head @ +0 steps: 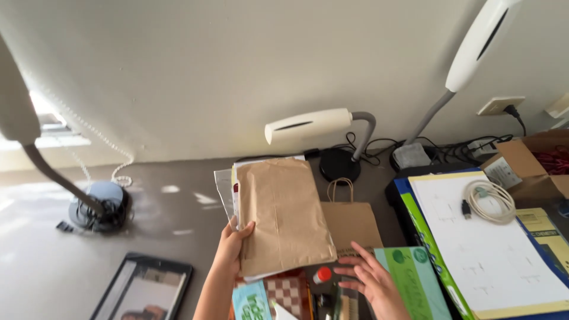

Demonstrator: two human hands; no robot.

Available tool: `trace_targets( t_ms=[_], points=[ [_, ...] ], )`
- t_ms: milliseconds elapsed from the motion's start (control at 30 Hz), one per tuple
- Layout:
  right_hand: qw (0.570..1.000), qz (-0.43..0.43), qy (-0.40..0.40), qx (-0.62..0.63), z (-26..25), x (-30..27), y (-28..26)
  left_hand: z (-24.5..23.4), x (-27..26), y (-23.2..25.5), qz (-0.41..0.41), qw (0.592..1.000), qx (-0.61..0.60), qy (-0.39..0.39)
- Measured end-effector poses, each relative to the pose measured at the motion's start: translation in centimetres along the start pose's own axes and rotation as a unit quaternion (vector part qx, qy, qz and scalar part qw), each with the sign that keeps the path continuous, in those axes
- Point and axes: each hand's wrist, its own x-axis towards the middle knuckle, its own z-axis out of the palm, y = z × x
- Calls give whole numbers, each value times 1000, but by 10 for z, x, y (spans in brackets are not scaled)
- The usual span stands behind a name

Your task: Organizing stationary and notebooks from a drawer onto a desk.

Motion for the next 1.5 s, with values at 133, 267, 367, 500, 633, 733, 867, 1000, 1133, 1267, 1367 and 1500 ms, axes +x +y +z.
trace_targets(
  t_ms=[133,267,367,500,633,733,867,1000,1133,1267,1367,1500],
  points=[
    [998,23,54,-8,-12,10,20,-8,63,-16,0,999,51,14],
    [993,47,108,-25,-23,4,38,10,33,16,64,969,237,21],
    [989,39,139,-36,-16,-15,33,27,-15,45,35,765,637,84],
    [987,-8,162,-12,-11,-39,31,34,-37,24,301,665,672,126],
    [978,-22,202,53,-12,-69,11,60,-70,-32,501,678,536,52],
    [971,-61,220,68,-27,-104,-6,97,-112,-89,521,689,503,-34],
    [955,-119,258,82,-80,-172,-5,163,-201,-149,536,707,443,-129],
    [929,-157,315,118,-143,-265,22,219,-279,-201,510,660,395,-384],
    [899,-146,397,113,-228,-355,60,258,-339,-276,462,627,375,-503],
    [885,-147,432,92,-279,-418,94,279,-379,-331,437,595,398,-545],
    [890,-120,438,49,-319,-427,101,296,-389,-354,408,570,410,-583],
    [904,-103,411,-61,-361,-408,126,315,-374,-368,376,514,497,-590]
  ],
)
